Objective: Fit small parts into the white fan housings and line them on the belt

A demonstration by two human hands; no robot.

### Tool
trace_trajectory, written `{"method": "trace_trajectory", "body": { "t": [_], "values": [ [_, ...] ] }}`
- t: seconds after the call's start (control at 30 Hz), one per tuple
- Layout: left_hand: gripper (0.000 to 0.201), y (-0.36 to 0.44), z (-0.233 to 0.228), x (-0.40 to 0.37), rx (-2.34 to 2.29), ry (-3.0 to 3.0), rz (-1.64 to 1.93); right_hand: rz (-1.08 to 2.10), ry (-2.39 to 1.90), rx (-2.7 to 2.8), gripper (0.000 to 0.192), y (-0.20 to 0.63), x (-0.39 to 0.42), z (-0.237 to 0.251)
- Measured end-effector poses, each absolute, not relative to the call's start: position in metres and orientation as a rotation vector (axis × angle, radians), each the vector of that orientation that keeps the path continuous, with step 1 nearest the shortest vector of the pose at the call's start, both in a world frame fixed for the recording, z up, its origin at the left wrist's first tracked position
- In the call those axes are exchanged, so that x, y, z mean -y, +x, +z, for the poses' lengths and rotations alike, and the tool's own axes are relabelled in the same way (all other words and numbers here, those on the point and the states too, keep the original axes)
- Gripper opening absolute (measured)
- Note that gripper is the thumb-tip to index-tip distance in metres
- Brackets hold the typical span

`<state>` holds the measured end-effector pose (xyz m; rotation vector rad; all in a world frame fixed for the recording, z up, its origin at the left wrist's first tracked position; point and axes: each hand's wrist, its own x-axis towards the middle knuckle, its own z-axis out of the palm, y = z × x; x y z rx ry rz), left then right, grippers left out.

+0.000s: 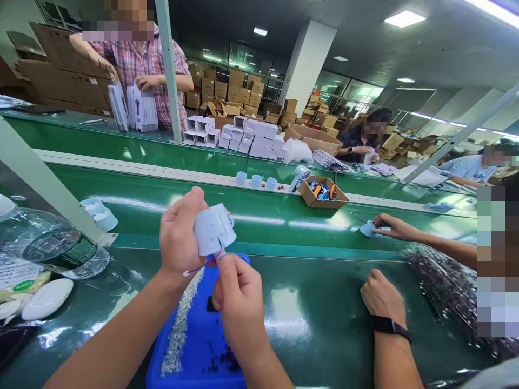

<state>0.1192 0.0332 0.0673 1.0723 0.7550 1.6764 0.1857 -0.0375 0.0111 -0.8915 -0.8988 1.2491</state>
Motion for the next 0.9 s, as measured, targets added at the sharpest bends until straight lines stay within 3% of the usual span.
{"method": "trace_trajectory", "body": {
  "t": [0.13,0.2,0.37,0.5,0.63,0.73,0.9],
  "values": [
    [0.031,0.107,0.061,-0.053,-0.792,1.451,1.68,1.131,-0.958,0.921,0.038,0.186,0.026,0.016],
    [0.026,0.099,0.055,-0.067,-0.909,1.641,1.502,0.996,-1.052,1.012,0.039,0.188,0.017,0.01],
    [0.032,0.095,0.033,-0.091,-1.064,1.533,1.006,0.888,-1.234,1.13,0.032,0.192,0.004,-0.015],
    [0.035,0.097,0.022,-0.1,-0.846,1.444,1.011,0.907,-1.259,1.145,0.036,0.2,0.004,-0.018],
    [0.046,0.069,0.018,-0.119,-1.263,1.52,1.225,1.003,-1.315,1.158,0.03,0.214,0.014,-0.023],
    [0.064,0.039,0.005,-0.137,-1.649,1.792,1.026,0.994,-1.328,1.185,0.027,0.219,0.027,-0.04],
    [0.045,0.028,-0.035,-0.152,-1.83,2.03,0.524,1.037,-1.137,1.314,0.019,0.212,0.042,-0.074]
  ]
}}
